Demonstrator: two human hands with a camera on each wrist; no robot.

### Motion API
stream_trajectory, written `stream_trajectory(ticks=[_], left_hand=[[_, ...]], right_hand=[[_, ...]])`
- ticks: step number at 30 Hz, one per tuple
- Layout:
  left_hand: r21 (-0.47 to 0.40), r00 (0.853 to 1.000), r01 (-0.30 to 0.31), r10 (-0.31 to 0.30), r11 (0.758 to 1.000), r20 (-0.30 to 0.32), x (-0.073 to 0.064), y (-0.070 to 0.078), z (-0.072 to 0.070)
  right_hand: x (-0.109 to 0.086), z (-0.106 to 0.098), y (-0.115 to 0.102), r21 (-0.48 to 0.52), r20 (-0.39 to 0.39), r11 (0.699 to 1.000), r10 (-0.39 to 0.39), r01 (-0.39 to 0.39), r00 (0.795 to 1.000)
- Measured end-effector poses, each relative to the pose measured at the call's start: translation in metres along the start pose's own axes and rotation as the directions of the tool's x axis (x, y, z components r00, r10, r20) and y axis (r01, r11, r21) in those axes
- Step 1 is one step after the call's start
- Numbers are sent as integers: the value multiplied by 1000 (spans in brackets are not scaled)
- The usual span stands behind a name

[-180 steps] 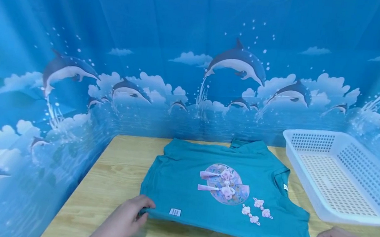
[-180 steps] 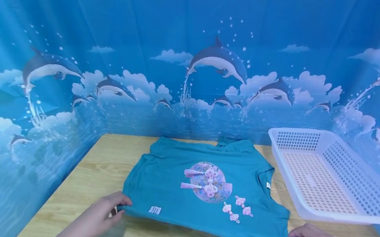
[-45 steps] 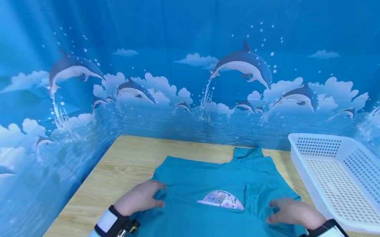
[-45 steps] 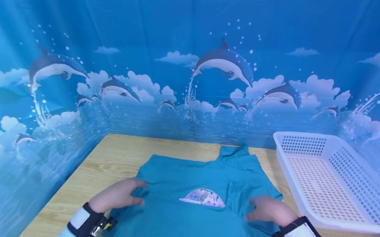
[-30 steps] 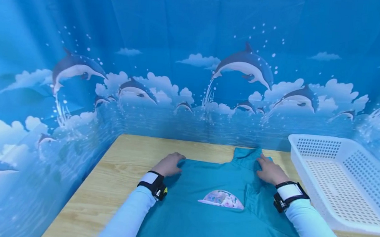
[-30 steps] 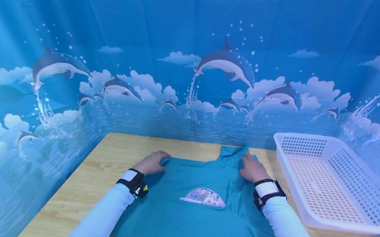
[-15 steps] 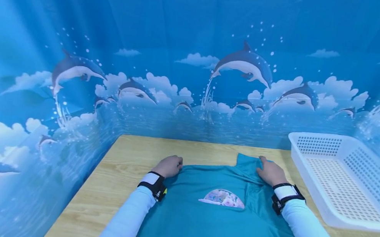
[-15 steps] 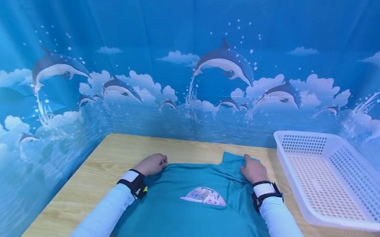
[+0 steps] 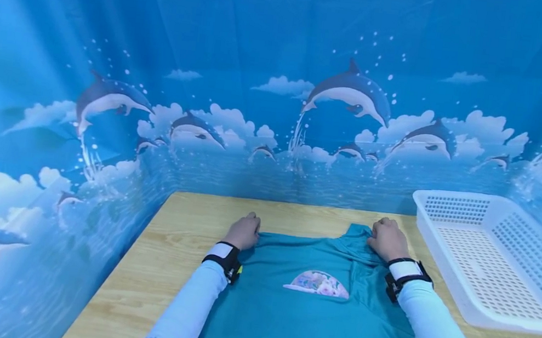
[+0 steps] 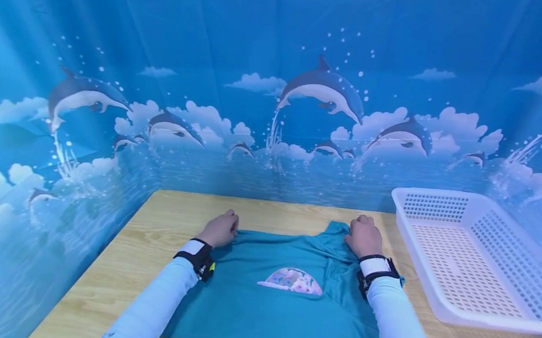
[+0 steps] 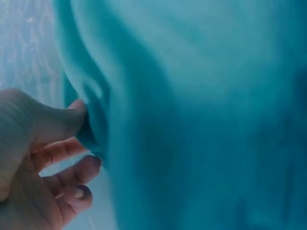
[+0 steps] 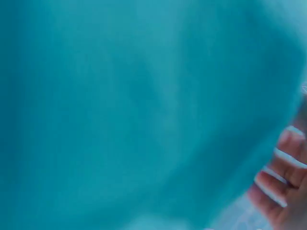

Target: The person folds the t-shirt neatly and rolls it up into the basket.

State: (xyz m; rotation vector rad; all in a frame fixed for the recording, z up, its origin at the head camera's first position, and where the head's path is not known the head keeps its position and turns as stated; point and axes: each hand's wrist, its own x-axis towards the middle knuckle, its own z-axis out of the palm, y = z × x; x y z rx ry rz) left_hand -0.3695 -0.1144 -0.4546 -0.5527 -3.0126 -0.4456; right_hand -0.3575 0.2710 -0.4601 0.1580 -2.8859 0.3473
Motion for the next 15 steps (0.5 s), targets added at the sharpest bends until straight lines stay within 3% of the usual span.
stream_trajectory(ticks=[2, 4, 8, 10, 15], left_hand=[[-48, 999, -19, 18, 999, -33, 2, -2, -3], [-84, 998, -28, 23, 996, -56, 1, -3, -10], [-63, 998, -24, 20, 998, -66, -2, -2, -26], [-43, 998, -20, 18, 999, -62, -5, -1, -34], [33, 1000, -10, 11, 999, -28, -13, -1, -50]], right_hand=[[2, -6, 2, 13, -27, 1000, -18, 18, 999], [5, -13, 2, 55, -1, 998, -1, 1, 1000], [10, -28, -1, 195, 87, 977, 72, -88, 994], [10, -38, -1, 229, 107, 969, 73, -96, 992], [-2, -70, -3, 159, 84, 987, -28, 14, 996]])
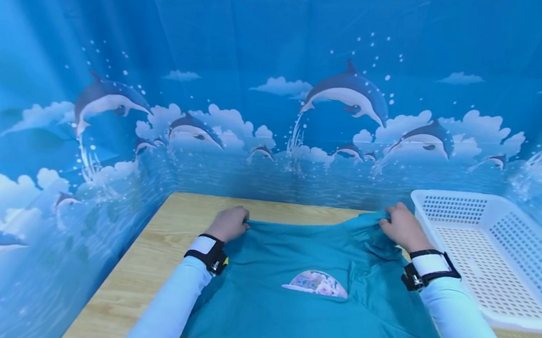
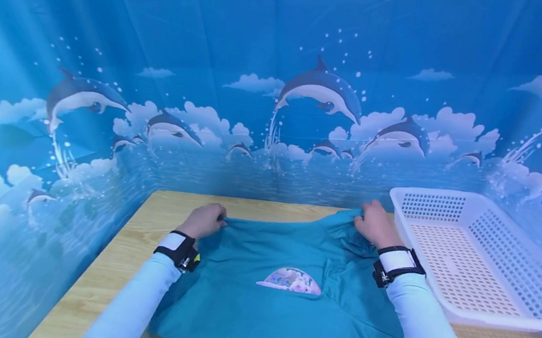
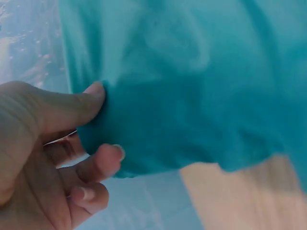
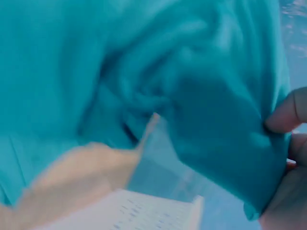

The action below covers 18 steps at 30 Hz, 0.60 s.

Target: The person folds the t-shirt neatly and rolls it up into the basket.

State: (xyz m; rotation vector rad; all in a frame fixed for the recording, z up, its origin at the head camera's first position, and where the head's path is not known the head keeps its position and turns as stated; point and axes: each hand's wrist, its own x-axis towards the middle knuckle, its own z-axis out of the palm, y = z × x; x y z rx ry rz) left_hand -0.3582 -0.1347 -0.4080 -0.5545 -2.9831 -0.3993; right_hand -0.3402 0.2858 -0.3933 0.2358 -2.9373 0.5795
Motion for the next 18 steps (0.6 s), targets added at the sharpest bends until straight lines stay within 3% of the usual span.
stream_trajectory(ticks=[5, 11, 18], left_hand=[[32, 998, -47, 49, 998, -48, -9, -1, -17], [18, 989, -105, 106, 994, -106, -23, 2, -39], [-64, 981, -145, 135, 987, -138, -61, 9, -50]], right_hand=[[-20, -28, -7, -56, -32, 995, -83, 81, 996], [-47, -52, -14, -7, -9, 994, -107, 107, 994], [-92, -54, -18, 59, 22, 989, -140, 139, 990]])
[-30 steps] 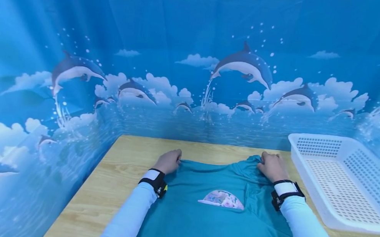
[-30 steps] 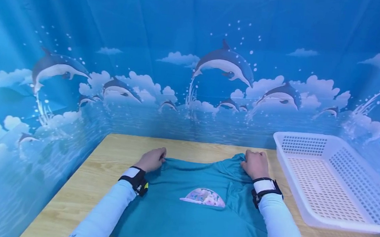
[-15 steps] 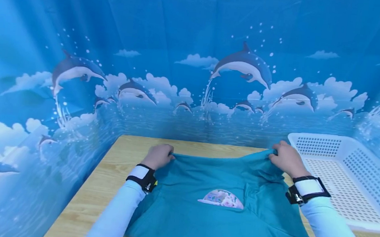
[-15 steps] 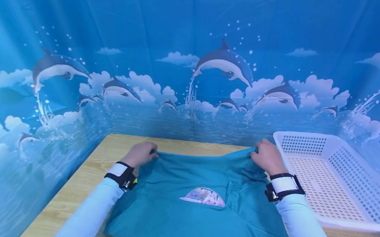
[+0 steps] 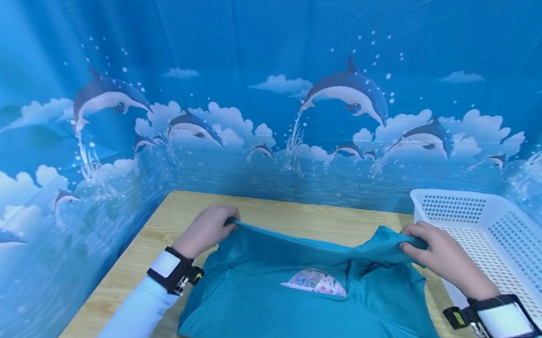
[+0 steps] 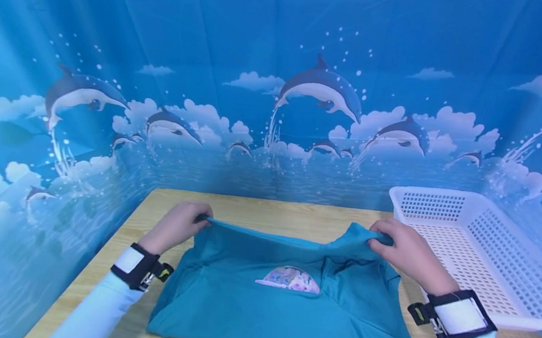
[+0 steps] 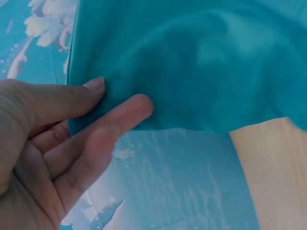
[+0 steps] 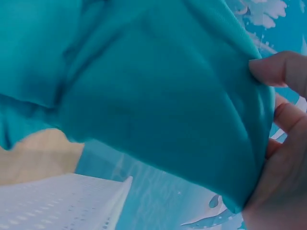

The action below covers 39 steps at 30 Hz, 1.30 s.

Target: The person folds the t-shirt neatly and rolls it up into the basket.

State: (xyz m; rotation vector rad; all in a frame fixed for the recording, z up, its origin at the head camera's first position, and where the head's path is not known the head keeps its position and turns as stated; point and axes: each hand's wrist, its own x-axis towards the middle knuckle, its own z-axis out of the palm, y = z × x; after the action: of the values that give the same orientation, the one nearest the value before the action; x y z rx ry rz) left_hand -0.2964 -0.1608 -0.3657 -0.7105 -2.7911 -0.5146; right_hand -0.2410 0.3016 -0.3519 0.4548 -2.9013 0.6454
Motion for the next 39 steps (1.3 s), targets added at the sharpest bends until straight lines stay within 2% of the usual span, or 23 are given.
stream_trajectory(ticks=[3, 7, 10, 13, 17, 22, 25, 27, 30, 32, 34, 36, 39], left_hand=[[-68, 1000, 27, -26, 997, 12, -21, 4, 1], [-144, 994, 106, -103, 984, 30, -50, 6, 11], [-160, 991, 132, -130, 978, 22, -69, 6, 23], [-143, 993, 120, -119, 982, 15, -84, 7, 34], [-111, 991, 120, -112, 987, 79, -101, 8, 42], [-91, 979, 110, -92, 990, 181, -114, 11, 51], [-104, 972, 97, -72, 990, 224, -117, 11, 56], [-114, 965, 110, -79, 987, 251, -118, 10, 56], [-114, 956, 160, -126, 981, 263, -114, 6, 51], [-103, 957, 202, -174, 974, 231, -108, 2, 45], [-100, 956, 247, -226, 964, 186, -99, -3, 38], [-104, 958, 270, -256, 957, 129, -89, -9, 33], [-109, 961, 272, -263, 956, 86, -72, -17, 31]], right_hand=[[-20, 8, -2, 11, -27, 1000, -12, 13, 1000], [-45, 26, 0, 36, -67, 999, -36, 39, 997], [-64, 40, 5, 72, -103, 994, -77, 85, 992], [-81, 54, 10, 131, -137, 982, -120, 138, 983], [-99, 76, 15, 186, -152, 955, -206, 233, 967], [-113, 100, 19, 149, -155, 925, -326, 348, 933], [-117, 111, 20, 122, -139, 915, -369, 386, 919], [-119, 114, 20, 130, -99, 915, -371, 381, 923], [-120, 116, 19, 134, -31, 928, -346, 347, 938], [-120, 116, 18, 126, 3, 941, -316, 314, 949], [-120, 116, 16, 110, -9, 938, -329, 328, 944], [-120, 117, 12, 98, -27, 930, -352, 353, 935], [-120, 116, 5, 183, 22, 900, -406, 395, 914]])
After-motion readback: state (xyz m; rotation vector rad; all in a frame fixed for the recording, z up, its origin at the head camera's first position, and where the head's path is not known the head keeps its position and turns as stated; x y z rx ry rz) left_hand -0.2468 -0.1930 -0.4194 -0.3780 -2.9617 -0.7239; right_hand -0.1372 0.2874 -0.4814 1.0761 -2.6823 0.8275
